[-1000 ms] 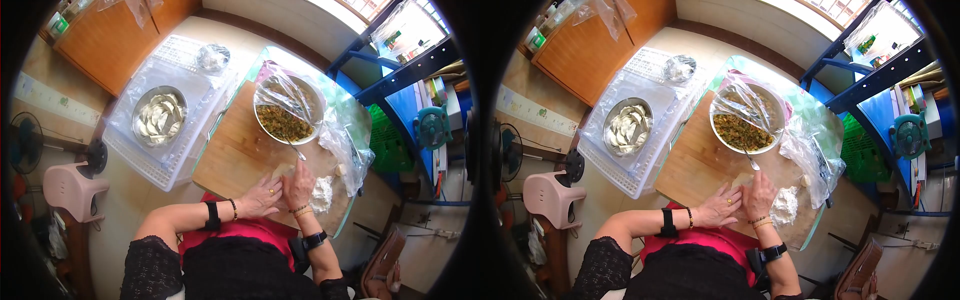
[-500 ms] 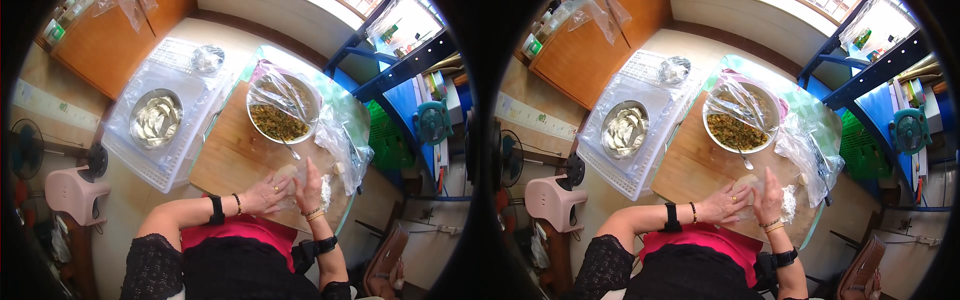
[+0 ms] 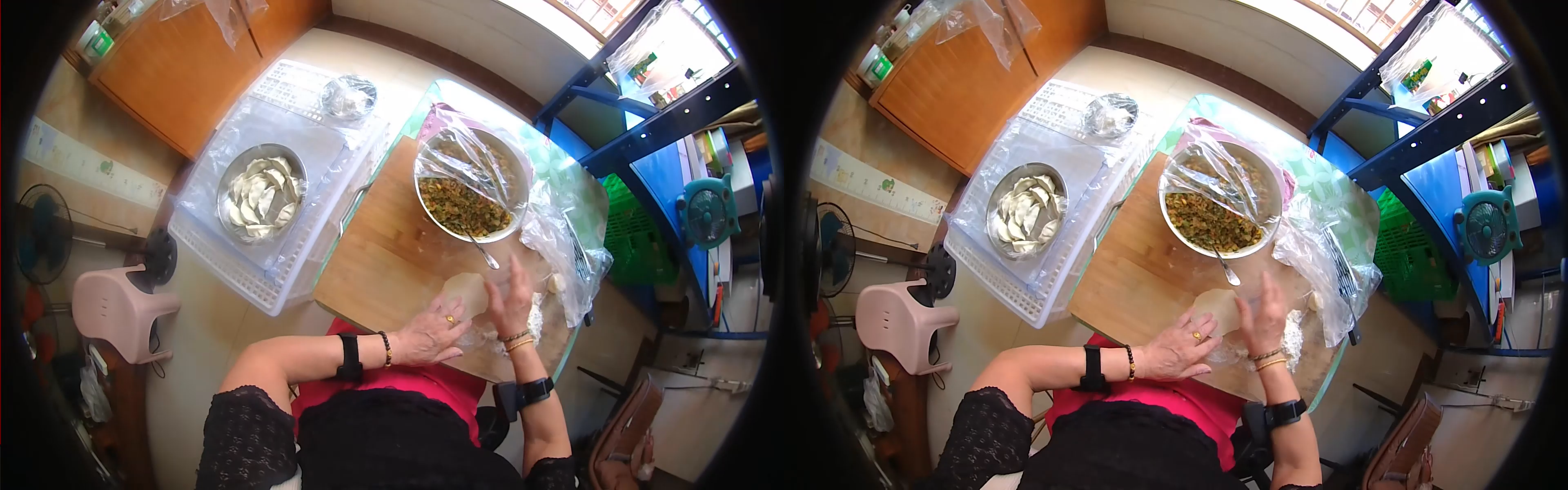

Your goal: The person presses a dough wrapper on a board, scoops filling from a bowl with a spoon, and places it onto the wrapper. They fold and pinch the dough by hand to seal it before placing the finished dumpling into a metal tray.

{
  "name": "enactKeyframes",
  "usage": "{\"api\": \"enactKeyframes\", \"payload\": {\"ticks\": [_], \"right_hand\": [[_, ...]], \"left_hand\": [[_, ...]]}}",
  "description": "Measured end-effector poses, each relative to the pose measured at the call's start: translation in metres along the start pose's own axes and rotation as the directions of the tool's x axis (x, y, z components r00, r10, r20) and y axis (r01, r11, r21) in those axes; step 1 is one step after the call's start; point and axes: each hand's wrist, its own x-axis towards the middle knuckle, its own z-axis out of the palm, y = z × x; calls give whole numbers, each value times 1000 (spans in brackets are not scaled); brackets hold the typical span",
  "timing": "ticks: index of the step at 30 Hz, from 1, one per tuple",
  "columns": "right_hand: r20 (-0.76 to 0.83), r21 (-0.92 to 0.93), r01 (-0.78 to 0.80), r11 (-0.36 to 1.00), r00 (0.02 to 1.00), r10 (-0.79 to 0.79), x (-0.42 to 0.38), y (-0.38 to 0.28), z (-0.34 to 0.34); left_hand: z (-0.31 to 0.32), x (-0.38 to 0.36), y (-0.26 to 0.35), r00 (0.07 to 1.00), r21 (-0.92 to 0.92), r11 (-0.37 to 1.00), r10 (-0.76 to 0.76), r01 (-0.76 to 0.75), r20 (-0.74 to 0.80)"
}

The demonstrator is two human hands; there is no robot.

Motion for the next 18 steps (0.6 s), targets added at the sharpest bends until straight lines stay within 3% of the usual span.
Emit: {"api": "enactKeyframes", "payload": {"ticks": [1,2,5,6,7,9,10,12,13,15,17,18], "right_hand": [[-11,26,121,992,993,-120,-7,-9,2],[43,-97,189,977,982,-185,-16,-17,7],[123,-192,184,964,979,-162,-19,-32,18],[164,-263,90,961,985,-47,-13,-25,25],[166,-259,92,962,985,-50,-7,-15,30],[38,-63,-109,992,993,112,13,4,34],[-5,3,-131,991,991,131,19,8,32],[-39,79,-163,984,985,166,20,18,29],[-64,151,-203,968,975,214,17,22,28],[-39,115,-209,971,976,215,10,17,14],[-31,116,-28,993,999,32,3,4,0],[-31,113,-35,993,999,39,-1,-5,-6]], "left_hand": [[-1,-1,1,1000,-7,1000,3,-3,2],[-4,-1,1,999,24,1000,12,-13,39],[-5,-2,0,998,40,999,20,-23,60],[-5,-2,-1,999,33,999,21,-22,39],[-4,-4,-2,999,35,999,16,-18,40],[-2,-2,-7,999,92,995,49,-49,5],[-2,1,-9,999,101,994,51,-50,0],[-1,3,-8,990,35,990,-133,134,-41],[-1,3,-10,990,37,990,-136,137,-41],[-2,8,-12,993,121,988,-89,99,-80],[1,8,-10,999,124,991,-39,43,-34],[3,8,-9,1000,133,991,1,-2,7]]}}
